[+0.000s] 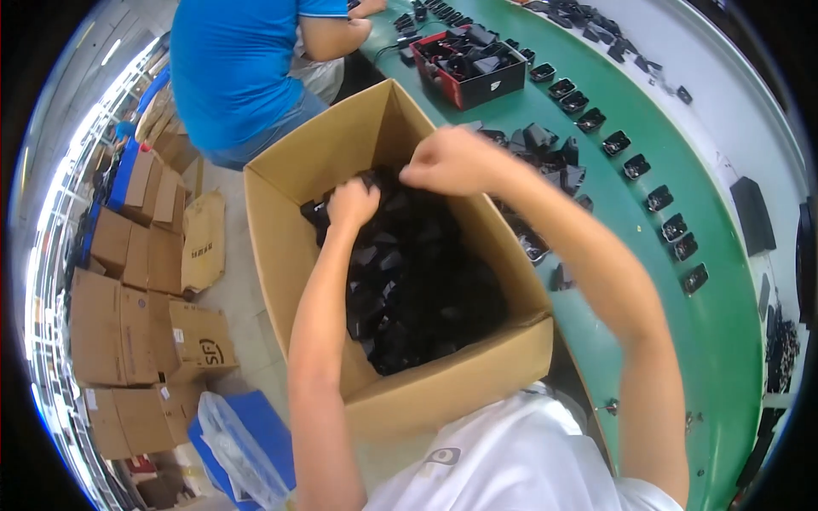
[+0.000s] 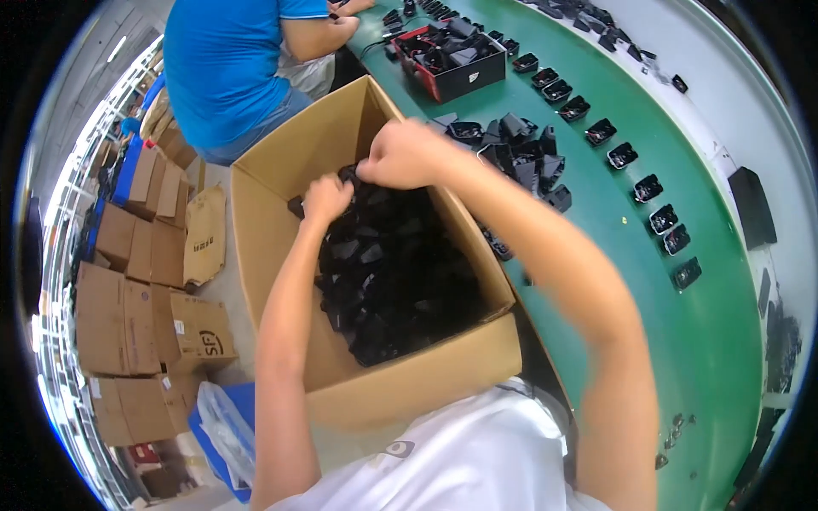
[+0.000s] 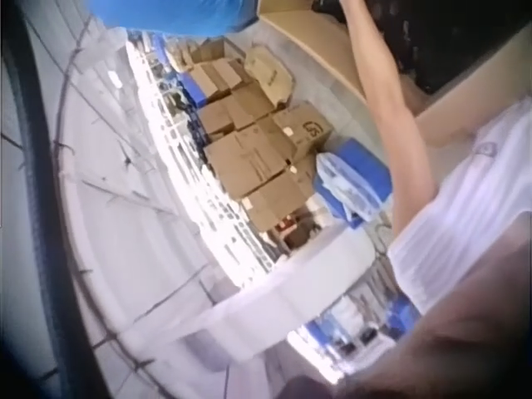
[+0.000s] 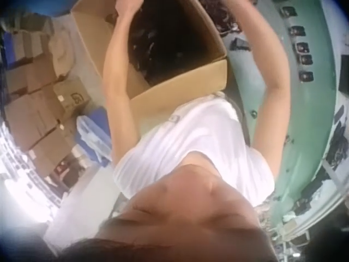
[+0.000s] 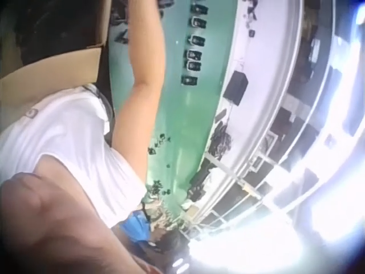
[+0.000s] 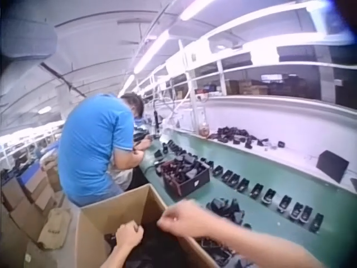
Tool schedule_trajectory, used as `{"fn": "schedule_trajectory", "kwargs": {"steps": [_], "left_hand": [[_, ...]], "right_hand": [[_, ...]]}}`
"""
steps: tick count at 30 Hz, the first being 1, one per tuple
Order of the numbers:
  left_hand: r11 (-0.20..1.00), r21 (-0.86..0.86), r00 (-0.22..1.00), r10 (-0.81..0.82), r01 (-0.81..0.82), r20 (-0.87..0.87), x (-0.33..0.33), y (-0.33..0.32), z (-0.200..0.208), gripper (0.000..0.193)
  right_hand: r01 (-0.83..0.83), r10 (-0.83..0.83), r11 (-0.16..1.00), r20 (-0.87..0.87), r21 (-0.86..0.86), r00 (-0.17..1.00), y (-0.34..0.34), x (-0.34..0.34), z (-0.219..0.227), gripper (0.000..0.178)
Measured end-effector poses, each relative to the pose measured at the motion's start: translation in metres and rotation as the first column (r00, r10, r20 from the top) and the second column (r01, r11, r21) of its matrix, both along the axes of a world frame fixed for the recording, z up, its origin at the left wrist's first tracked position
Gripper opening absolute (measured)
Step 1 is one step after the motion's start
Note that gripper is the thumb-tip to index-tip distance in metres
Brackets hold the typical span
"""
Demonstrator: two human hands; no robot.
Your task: The person assembles small electronic components by hand, inserting electronic parts into plastic housings.
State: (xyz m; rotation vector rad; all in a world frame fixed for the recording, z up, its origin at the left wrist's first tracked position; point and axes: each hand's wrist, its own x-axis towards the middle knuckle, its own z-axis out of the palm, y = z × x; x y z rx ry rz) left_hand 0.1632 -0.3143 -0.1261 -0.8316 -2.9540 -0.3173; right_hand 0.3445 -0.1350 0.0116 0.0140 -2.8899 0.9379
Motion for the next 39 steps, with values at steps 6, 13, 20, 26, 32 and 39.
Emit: {"fn": "schedule_trajectory", "kwargs": {"steps": [6,13,20,26,32,39], "left_hand": [[0.883,-0.458,0.849,0.320,-0.106,0.420,-0.008,-0.114,-0.112,0.072],[0.858,-0.514,0.611,0.407,0.000,0.679,0.028,-0.110,-0.125,0.093],[0.926,-0.377,0.376,0.342,0.022,0.861,0.019,-0.102,-0.111,0.105],[0.892,-0.403,0.239,0.445,-0.205,0.863,0.028,-0.122,-0.110,0.116],[0.804,-0.503,-0.028,0.522,-0.318,0.852,0.029,-0.124,-0.129,0.130],[0.814,-0.378,-0.015,0.414,-0.441,0.910,0.057,-0.114,-0.094,0.138]], "right_hand": [[0.237,-0.267,0.963,0.546,0.125,0.794,-0.023,-0.084,-0.207,0.069],[0.241,-0.203,0.968,0.775,0.068,0.599,-0.040,-0.029,-0.279,0.113],[0.010,-0.105,0.993,0.834,0.119,0.542,-0.012,-0.041,-0.278,0.112],[0.108,-0.019,0.993,0.874,-0.039,0.486,-0.024,-0.036,-0.274,0.123],[0.216,0.040,0.957,0.824,-0.195,0.566,-0.006,-0.031,-0.306,0.131],[0.486,0.191,0.781,0.891,-0.392,0.412,-0.011,-0.019,-0.300,0.135]]}}
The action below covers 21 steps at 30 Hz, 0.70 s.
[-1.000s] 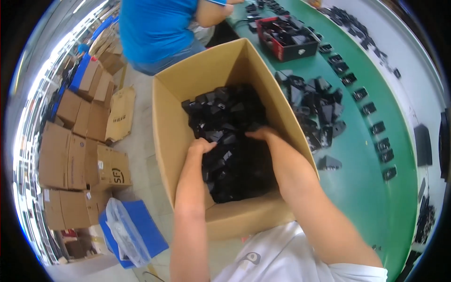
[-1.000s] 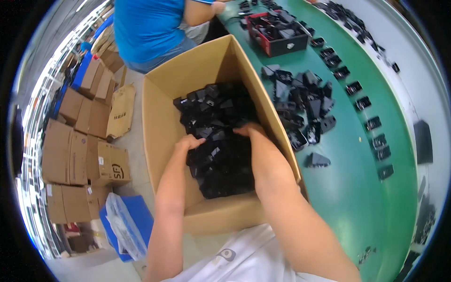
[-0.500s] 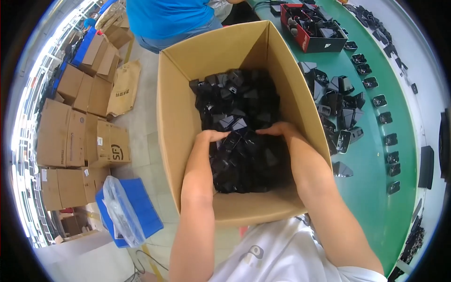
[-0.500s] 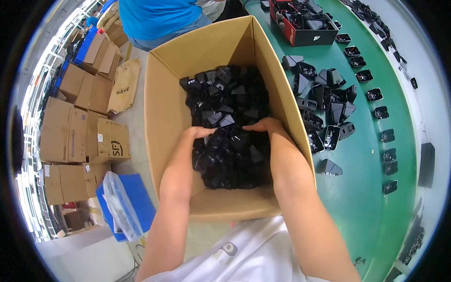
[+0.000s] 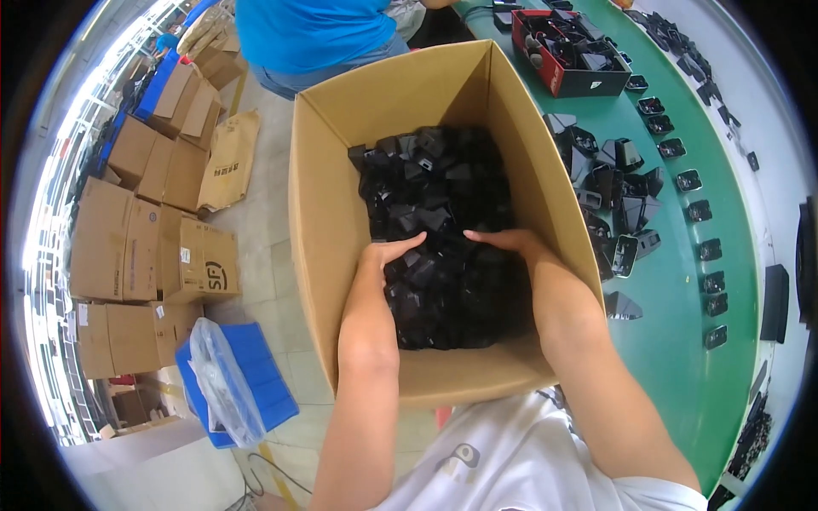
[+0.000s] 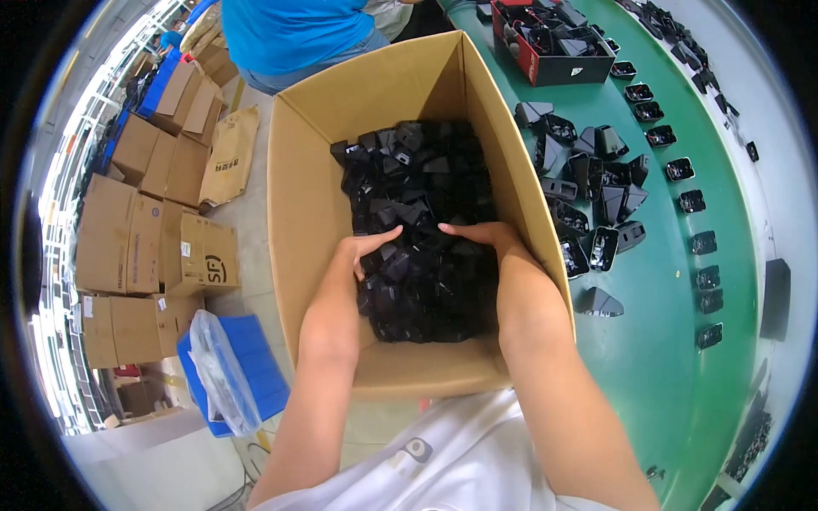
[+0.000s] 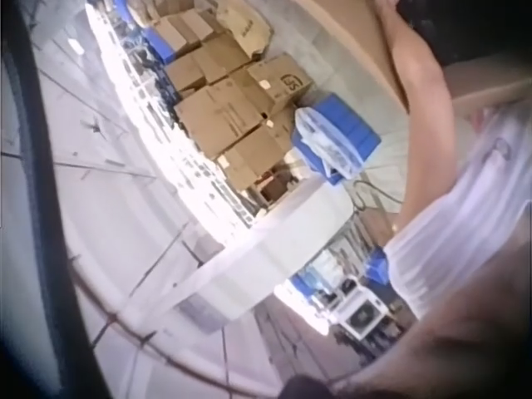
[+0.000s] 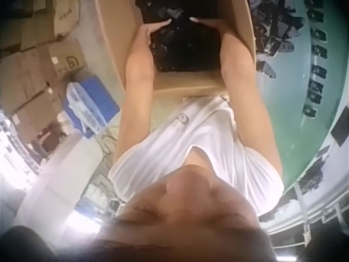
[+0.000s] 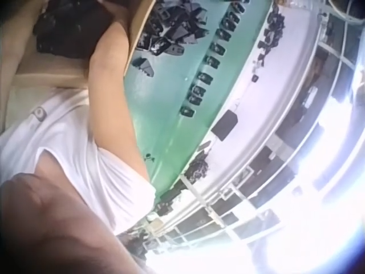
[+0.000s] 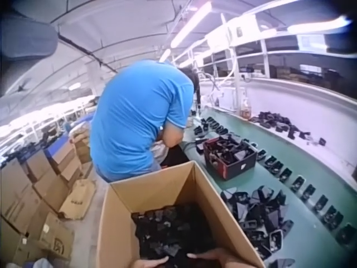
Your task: The person assembles small electronic components by hand, inserting electronic parts into plastic housings.
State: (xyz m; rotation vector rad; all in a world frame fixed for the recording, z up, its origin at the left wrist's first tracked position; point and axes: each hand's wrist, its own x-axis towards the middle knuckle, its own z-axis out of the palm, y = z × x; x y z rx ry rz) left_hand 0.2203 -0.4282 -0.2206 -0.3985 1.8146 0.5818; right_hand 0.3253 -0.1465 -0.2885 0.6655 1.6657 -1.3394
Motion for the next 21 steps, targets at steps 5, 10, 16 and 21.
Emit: {"fn": "schedule_trajectory", "kwargs": {"steps": [5,10,16,21], "left_hand": [[0.995,0.101,1.000,-0.023,0.022,0.013,-0.004,-0.010,-0.001,0.134],[0.994,0.111,0.998,-0.003,-0.003,0.055,-0.006,0.016,-0.002,0.127],[0.975,0.157,0.962,0.119,-0.161,0.244,-0.004,0.042,-0.006,0.110],[0.929,0.355,0.990,0.064,-0.104,0.122,-0.020,0.041,-0.065,0.079]], "right_hand": [[0.143,-0.144,0.987,0.001,0.070,0.990,-0.012,-0.007,-0.009,0.106],[0.492,-0.496,0.868,0.075,0.064,0.865,-0.041,0.003,-0.003,0.095],[0.558,-0.569,0.821,-0.097,-0.119,0.817,-0.051,0.019,0.033,0.077],[0.528,-0.544,0.772,0.064,-0.355,0.837,-0.048,-0.021,0.019,0.053]]}}
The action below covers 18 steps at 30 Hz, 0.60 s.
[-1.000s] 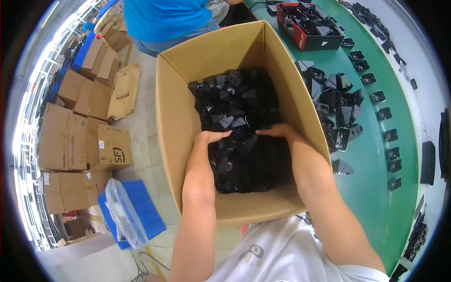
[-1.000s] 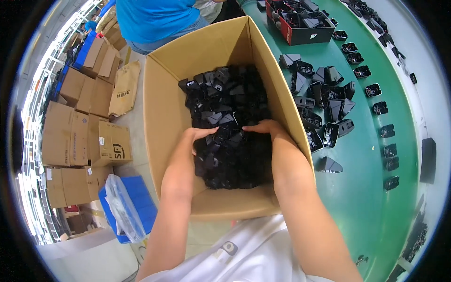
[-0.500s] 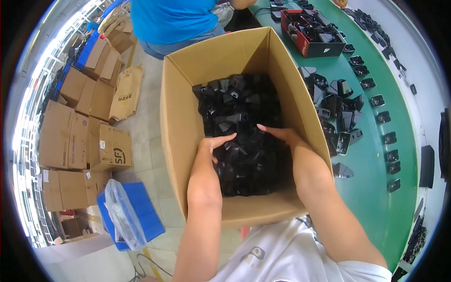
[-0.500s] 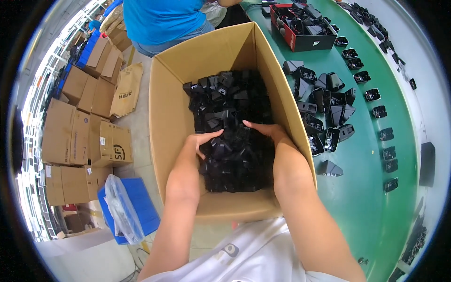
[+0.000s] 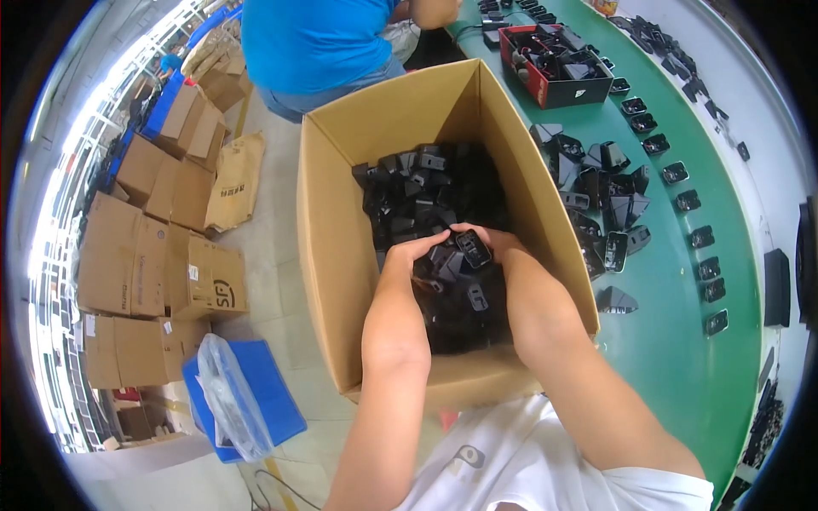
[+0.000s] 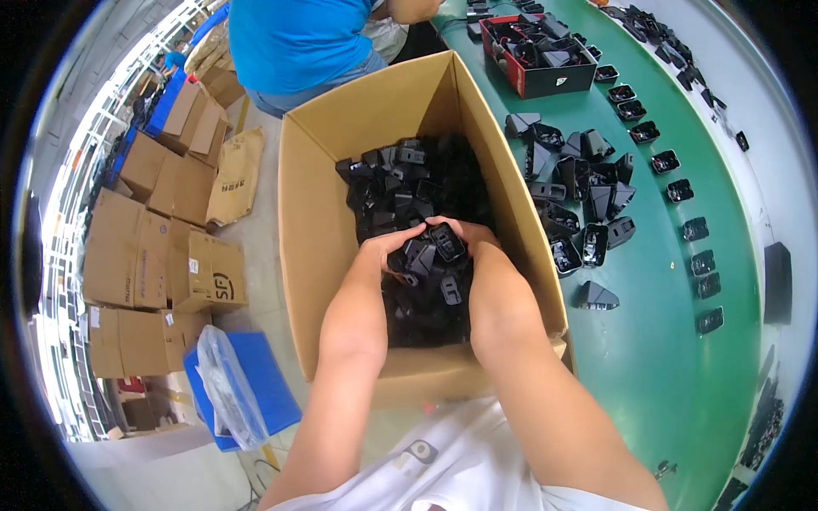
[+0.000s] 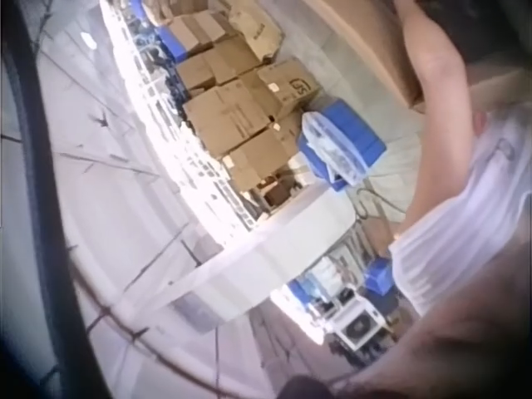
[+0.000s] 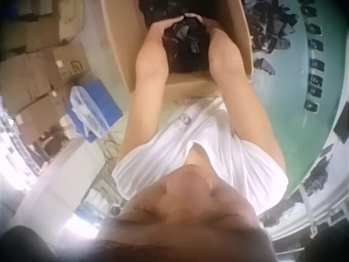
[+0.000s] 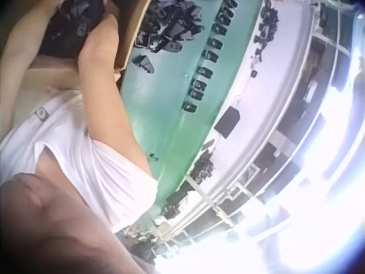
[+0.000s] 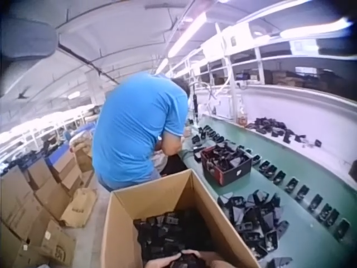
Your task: The person assembles small electronic components by hand, inserting electronic parts into plastic housings.
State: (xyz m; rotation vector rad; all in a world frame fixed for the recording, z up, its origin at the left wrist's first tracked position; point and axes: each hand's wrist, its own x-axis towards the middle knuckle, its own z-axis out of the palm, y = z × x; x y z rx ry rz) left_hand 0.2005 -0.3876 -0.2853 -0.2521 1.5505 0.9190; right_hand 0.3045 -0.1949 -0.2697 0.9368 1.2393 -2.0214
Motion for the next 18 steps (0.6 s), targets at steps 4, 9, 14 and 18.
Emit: {"fn": "schedule_trajectory", "kwargs": {"steps": [4,9,14,18], "left_hand": [[0.998,-0.023,0.991,0.068,-0.065,0.113,0.008,0.005,0.024,0.062],[0.986,0.129,0.994,0.110,-0.109,-0.006,-0.009,-0.016,0.090,0.064],[0.964,0.264,0.971,0.075,-0.013,-0.227,-0.014,0.005,0.172,0.050],[0.931,0.363,0.940,0.089,0.039,-0.330,-0.018,0.033,0.224,0.051]], "right_hand": [[-0.116,0.115,0.987,-0.010,-0.109,0.993,0.008,-0.006,0.008,0.047],[-0.212,0.211,0.977,-0.074,-0.006,0.975,-0.011,-0.019,0.085,0.056],[-0.195,0.198,0.980,-0.310,0.042,0.930,0.001,-0.023,0.152,0.060],[-0.152,0.210,0.973,-0.400,0.173,0.892,0.027,-0.020,0.211,0.061]]}}
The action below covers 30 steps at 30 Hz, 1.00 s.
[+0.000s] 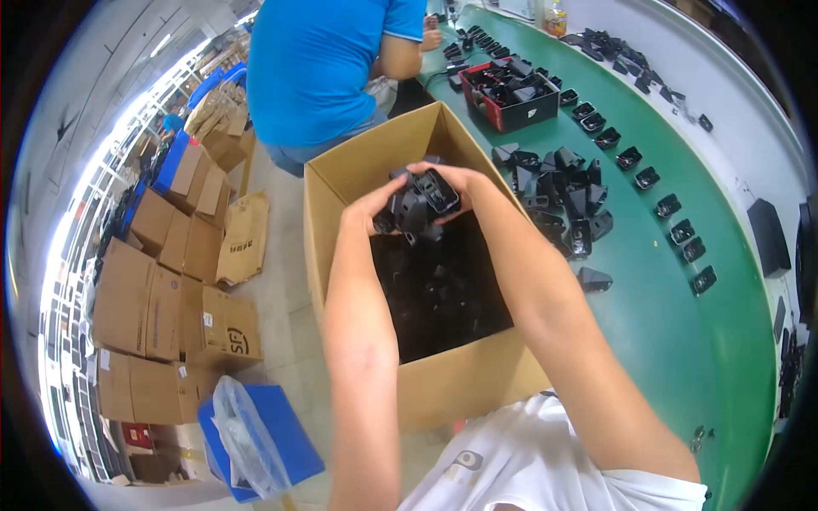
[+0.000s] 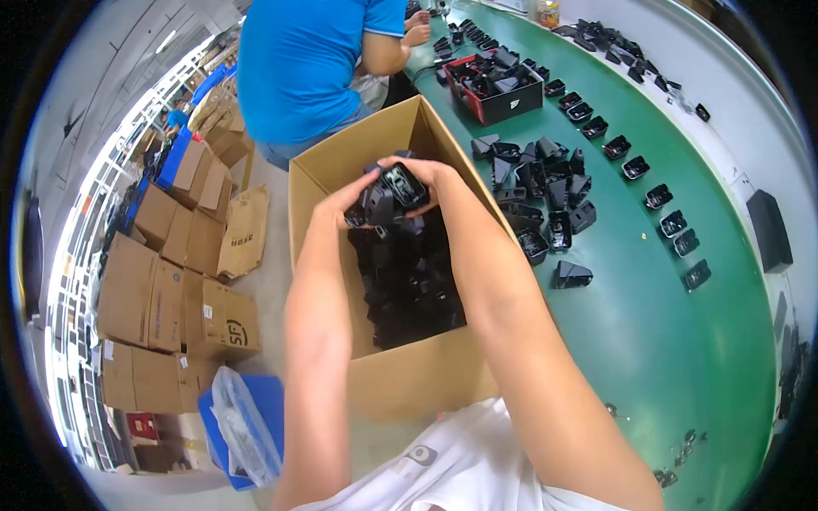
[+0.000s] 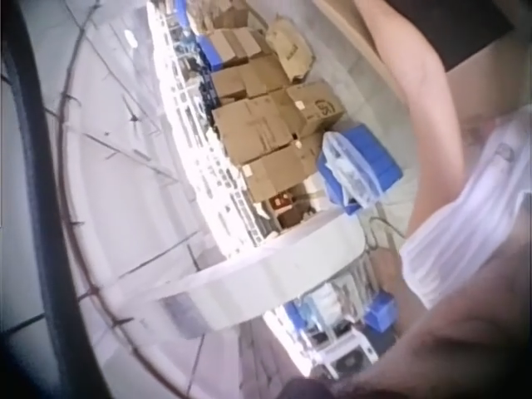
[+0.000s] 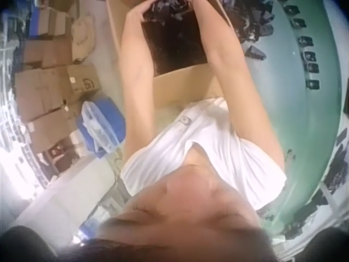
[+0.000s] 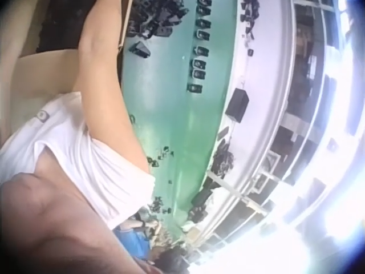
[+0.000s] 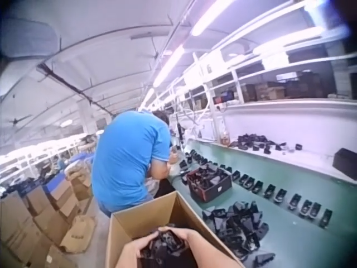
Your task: The person assembles small electronic components by hand, inserting electronic parts into plastic housings.
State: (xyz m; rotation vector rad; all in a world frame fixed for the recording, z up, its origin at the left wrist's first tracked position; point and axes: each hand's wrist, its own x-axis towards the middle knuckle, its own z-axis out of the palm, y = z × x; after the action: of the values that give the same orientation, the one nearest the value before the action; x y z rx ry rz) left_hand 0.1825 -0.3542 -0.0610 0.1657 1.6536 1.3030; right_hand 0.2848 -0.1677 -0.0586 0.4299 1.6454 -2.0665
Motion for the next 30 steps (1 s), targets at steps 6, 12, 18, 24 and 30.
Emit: {"fn": "schedule_trajectory", "kwargs": {"steps": [6,12,18,24,30], "left_hand": [[0.977,0.070,0.941,-0.174,0.202,-0.289,0.003,0.055,0.107,0.053],[0.939,0.100,0.876,-0.264,0.329,-0.403,0.035,0.139,0.139,0.056],[0.917,0.106,0.856,-0.312,0.386,-0.412,0.090,0.213,0.064,0.074],[0.897,-0.126,0.599,-0.382,0.424,-0.704,0.111,0.240,0.023,0.095],[0.905,-0.205,0.450,-0.369,0.373,-0.813,0.113,0.237,0.001,0.098]], "right_hand": [[0.167,-0.144,0.983,-0.242,0.077,0.959,0.040,0.029,0.098,0.059],[0.293,-0.248,0.951,-0.319,0.100,0.915,0.105,0.085,0.129,0.062],[0.514,-0.484,0.851,-0.217,0.110,0.848,0.159,0.152,0.060,0.069],[0.455,-0.428,0.762,-0.169,0.461,0.888,0.212,0.177,0.000,0.080],[0.362,-0.304,0.761,-0.198,0.538,0.932,0.165,0.194,0.044,0.084]]}}
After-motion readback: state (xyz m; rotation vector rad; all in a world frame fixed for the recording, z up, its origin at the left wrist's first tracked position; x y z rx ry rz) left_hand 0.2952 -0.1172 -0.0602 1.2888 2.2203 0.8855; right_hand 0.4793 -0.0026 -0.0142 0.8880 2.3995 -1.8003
